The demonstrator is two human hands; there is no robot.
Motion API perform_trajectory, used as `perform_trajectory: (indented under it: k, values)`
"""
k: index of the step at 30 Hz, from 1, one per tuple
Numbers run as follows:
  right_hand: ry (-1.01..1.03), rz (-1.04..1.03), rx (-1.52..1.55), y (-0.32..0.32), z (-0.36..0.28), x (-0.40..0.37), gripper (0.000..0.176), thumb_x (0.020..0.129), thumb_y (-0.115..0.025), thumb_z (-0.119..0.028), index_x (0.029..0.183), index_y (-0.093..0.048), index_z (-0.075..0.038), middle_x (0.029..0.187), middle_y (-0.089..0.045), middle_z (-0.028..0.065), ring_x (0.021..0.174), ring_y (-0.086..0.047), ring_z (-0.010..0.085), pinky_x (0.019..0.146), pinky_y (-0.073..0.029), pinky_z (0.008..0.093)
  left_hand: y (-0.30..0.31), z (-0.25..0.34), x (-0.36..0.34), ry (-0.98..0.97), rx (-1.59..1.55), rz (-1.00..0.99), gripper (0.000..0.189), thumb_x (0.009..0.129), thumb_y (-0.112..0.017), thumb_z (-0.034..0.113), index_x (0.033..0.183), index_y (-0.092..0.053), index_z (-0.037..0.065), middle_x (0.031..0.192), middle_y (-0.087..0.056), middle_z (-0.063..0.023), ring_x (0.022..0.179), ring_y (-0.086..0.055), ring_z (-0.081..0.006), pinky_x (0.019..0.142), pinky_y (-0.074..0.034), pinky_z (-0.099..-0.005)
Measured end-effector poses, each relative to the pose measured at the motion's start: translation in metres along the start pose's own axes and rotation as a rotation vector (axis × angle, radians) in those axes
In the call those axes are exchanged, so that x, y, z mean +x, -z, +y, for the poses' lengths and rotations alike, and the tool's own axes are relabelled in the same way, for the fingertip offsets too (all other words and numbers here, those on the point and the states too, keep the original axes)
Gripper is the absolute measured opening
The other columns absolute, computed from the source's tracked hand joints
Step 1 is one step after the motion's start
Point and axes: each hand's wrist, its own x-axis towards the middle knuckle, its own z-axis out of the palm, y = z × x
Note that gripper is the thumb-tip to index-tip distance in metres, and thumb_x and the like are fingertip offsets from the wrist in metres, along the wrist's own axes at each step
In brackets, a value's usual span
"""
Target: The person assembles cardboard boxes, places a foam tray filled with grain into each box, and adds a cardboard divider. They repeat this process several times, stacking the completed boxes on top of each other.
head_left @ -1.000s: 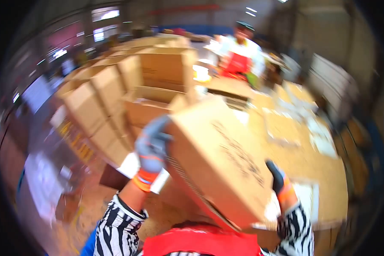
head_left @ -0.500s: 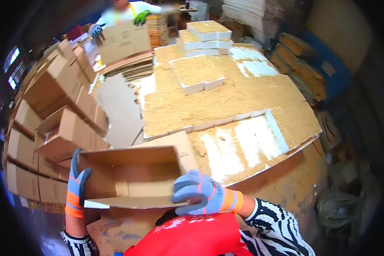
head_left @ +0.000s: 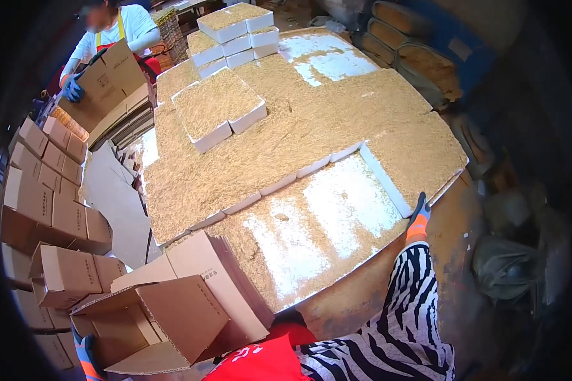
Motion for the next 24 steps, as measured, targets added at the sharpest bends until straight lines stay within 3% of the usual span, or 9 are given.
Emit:
perform_trajectory:
  k: [2,5,8,10,13,14,20,22,24]
  values:
    - [0.047,-0.077,0.089,-0.007,-0.01,-0.001,0.047,0.081,-0.069,-0.031,0.115,-0.055,-0.001,0.094,-0.06,0.0122,0.085,-0.059,0.0249,0.069,-0.052,0.0397,0.0,-0.013,0.007,0.03,0.035,0.056,0.068,0.075,-0.044,0.009,0.142,-0.032,0.004,0.123,-0.052,-0.0086,0.094,-0.055,-0.0168,0.078,-0.047,-0.0252]
    - [0.054,-0.255,0.4,-0.023,0.01,0.0,0.056,0.078,-0.073,-0.018,0.127,-0.046,-0.015,0.11,-0.052,0.009,0.096,-0.056,0.0256,0.074,-0.052,0.0444,-0.001,-0.015,0.017,0.039,-0.057,0.024,0.068,0.073,-0.042,0.001,0.141,-0.034,0.003,0.125,-0.051,-0.0101,0.105,-0.053,-0.0202,0.086,-0.045,-0.0272]
    - [-0.127,-0.079,0.754,-0.023,-0.065,-0.086,0.063,0.077,-0.071,-0.012,0.132,-0.041,-0.018,0.119,-0.05,0.0083,0.106,-0.051,0.0266,0.084,-0.049,0.0474,0.01,-0.005,0.021,0.205,-0.046,0.011,0.07,0.071,-0.041,-0.003,0.14,-0.036,0.004,0.123,-0.053,-0.0088,0.103,-0.054,-0.0192,0.085,-0.045,-0.025]
    - [-0.023,-0.034,0.5,-0.01,-0.074,-0.109,0.062,0.076,-0.07,-0.011,0.131,-0.041,-0.013,0.117,-0.052,0.009,0.105,-0.052,0.0269,0.087,-0.048,0.046,-0.008,0.002,0.02,0.131,-0.101,0.043,0.071,0.068,-0.041,-0.004,0.139,-0.037,0.004,0.121,-0.054,-0.008,0.101,-0.055,-0.0183,0.084,-0.045,-0.0235]
    - [-0.132,-0.408,0.848,0.037,-0.093,-0.172,0.05,0.085,-0.058,-0.027,0.129,-0.046,-0.006,0.125,-0.053,0.0113,0.11,-0.054,0.0286,0.095,-0.045,0.0388,0.003,-0.017,0.02,0.11,-0.04,0.025,0.069,0.068,-0.042,-0.003,0.137,-0.039,0.003,0.121,-0.054,-0.0081,0.101,-0.055,-0.0184,0.086,-0.045,-0.0245]
    - [-0.155,-0.497,0.899,0.052,-0.091,-0.185,0.047,0.089,-0.053,-0.027,0.132,-0.043,-0.011,0.127,-0.051,0.0119,0.112,-0.054,0.031,0.096,-0.044,0.0458,0.001,-0.019,0.018,0.086,-0.073,0.026,0.068,0.069,-0.042,-0.002,0.137,-0.039,0.002,0.122,-0.054,-0.0081,0.103,-0.054,-0.0187,0.088,-0.045,-0.0251]
    - [-0.193,-0.94,0.841,0.094,-0.193,-0.325,0.048,0.092,-0.048,-0.026,0.133,-0.042,-0.003,0.131,-0.05,0.0144,0.117,-0.052,0.0279,0.099,-0.043,0.041,-0.012,-0.031,0.016,-0.004,-0.255,-0.018,0.067,0.073,-0.047,0.001,0.138,-0.036,-0.001,0.128,-0.051,-0.0095,0.118,-0.048,-0.0208,0.1,-0.038,-0.0293]
    - [-0.101,-1.073,0.755,0.093,-0.22,-0.375,0.048,0.093,-0.046,-0.028,0.133,-0.042,-0.001,0.131,-0.05,0.0155,0.118,-0.051,0.0284,0.1,-0.042,0.0404,-0.018,-0.043,0.015,-0.044,-0.22,0.033,0.063,0.075,-0.049,0.001,0.137,-0.039,-0.001,0.125,-0.052,-0.0065,0.11,-0.049,-0.0161,0.095,-0.04,-0.0249]
    - [-0.094,-1.17,0.735,0.088,-0.238,-0.418,0.044,0.094,-0.044,-0.025,0.13,-0.045,0.0,0.13,-0.052,0.0154,0.115,-0.053,0.0278,0.098,-0.044,0.039,-0.022,-0.03,0.005,-0.017,0.082,0.064,0.061,0.08,-0.053,0.005,0.138,-0.036,-0.003,0.131,-0.049,-0.0094,0.116,-0.047,-0.0188,0.098,-0.037,-0.0265]
